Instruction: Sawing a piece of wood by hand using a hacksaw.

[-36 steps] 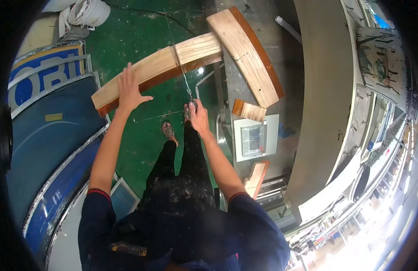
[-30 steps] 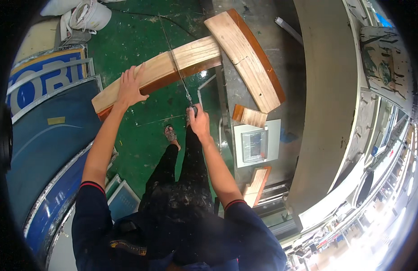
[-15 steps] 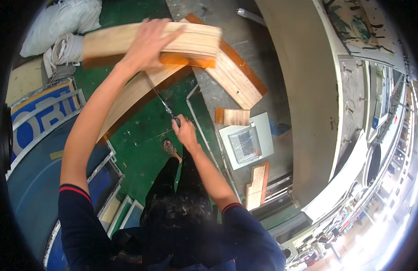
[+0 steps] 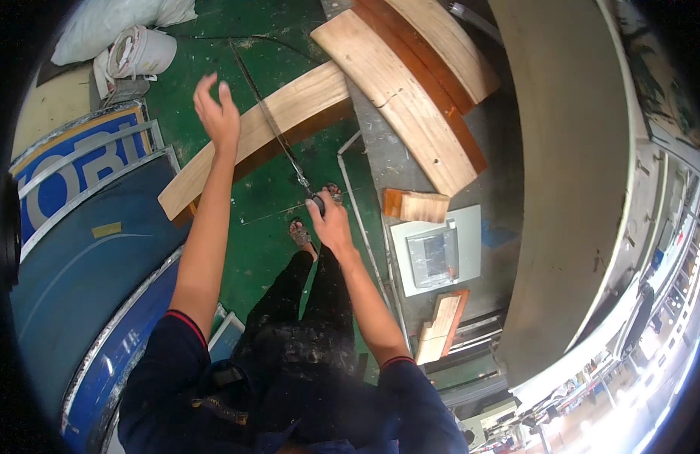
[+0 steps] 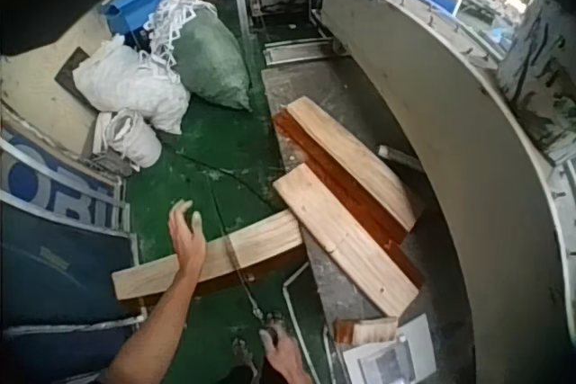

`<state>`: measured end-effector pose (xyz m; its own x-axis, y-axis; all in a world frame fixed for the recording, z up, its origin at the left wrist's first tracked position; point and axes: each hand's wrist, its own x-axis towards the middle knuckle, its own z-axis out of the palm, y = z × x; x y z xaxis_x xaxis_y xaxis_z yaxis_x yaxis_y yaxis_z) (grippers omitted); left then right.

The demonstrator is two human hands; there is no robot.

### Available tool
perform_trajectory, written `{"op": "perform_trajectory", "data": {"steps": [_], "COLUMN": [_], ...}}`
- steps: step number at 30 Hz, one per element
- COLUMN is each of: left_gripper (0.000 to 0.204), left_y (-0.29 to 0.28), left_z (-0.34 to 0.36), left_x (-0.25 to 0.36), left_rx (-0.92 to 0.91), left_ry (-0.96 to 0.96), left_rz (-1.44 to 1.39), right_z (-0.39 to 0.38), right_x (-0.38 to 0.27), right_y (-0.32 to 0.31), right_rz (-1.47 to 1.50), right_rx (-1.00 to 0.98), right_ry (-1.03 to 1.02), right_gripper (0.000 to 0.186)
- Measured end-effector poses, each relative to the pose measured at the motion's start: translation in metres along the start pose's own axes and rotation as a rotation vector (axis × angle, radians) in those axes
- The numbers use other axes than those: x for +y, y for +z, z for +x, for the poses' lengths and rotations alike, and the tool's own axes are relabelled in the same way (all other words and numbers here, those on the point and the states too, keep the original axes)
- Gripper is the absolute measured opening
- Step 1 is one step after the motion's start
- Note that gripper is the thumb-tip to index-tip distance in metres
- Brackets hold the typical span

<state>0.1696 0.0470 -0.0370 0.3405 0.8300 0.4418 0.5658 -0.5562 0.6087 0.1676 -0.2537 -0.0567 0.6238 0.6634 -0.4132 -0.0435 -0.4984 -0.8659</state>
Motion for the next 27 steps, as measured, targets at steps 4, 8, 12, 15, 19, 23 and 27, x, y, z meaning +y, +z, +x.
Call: {"op": "perform_trajectory", "data": {"steps": [4,8,12,15,19,23,27], "left_gripper": [0.034,0.043,0.046,0.036,0.02,0.021,0.024], "left_y": [-0.001,0.019,0.03,0.049,0.063,0.067,0.067], "left_z": [-0.052,-0.025,0.007,0.011,-0.007,-0.009,-0.005], "left_x": [-0.042,-0.041,-0.052,-0.043,-0.045,-0.034,-0.035], "left_rx": [-0.477,-0.71,-0.602,-0.578,-0.317,-0.299,-0.344], "left_ry": [-0.08,-0.11,0.073,0.043,0.138,0.007,-0.024], "left_rz": [0.287,0.302,0.334,0.399,0.35,0.282,0.286], "right_z": [-0.001,-0.001,0.014,0.031,0.034,0.03,0.032], "right_x": [0.003,0.005,-0.013,-0.015,-0.018,-0.015,-0.009], "right_y": [-0.005,-0.014,0.014,0.026,0.042,0.054,0.06], "right_rz": [-0.025,-0.074,-0.092,-0.1,-0.073,-0.032,-0.01], "right_rx": [-0.001,-0.196,-0.133,-0.022,-0.002,0.037,0.107], "right_ry": [-0.238,0.141,0.055,-0.105,-0.033,0.053,-0.012], "right_gripper": [0.025,0.031,0.029,0.029,0.029,0.029,0.038]}}
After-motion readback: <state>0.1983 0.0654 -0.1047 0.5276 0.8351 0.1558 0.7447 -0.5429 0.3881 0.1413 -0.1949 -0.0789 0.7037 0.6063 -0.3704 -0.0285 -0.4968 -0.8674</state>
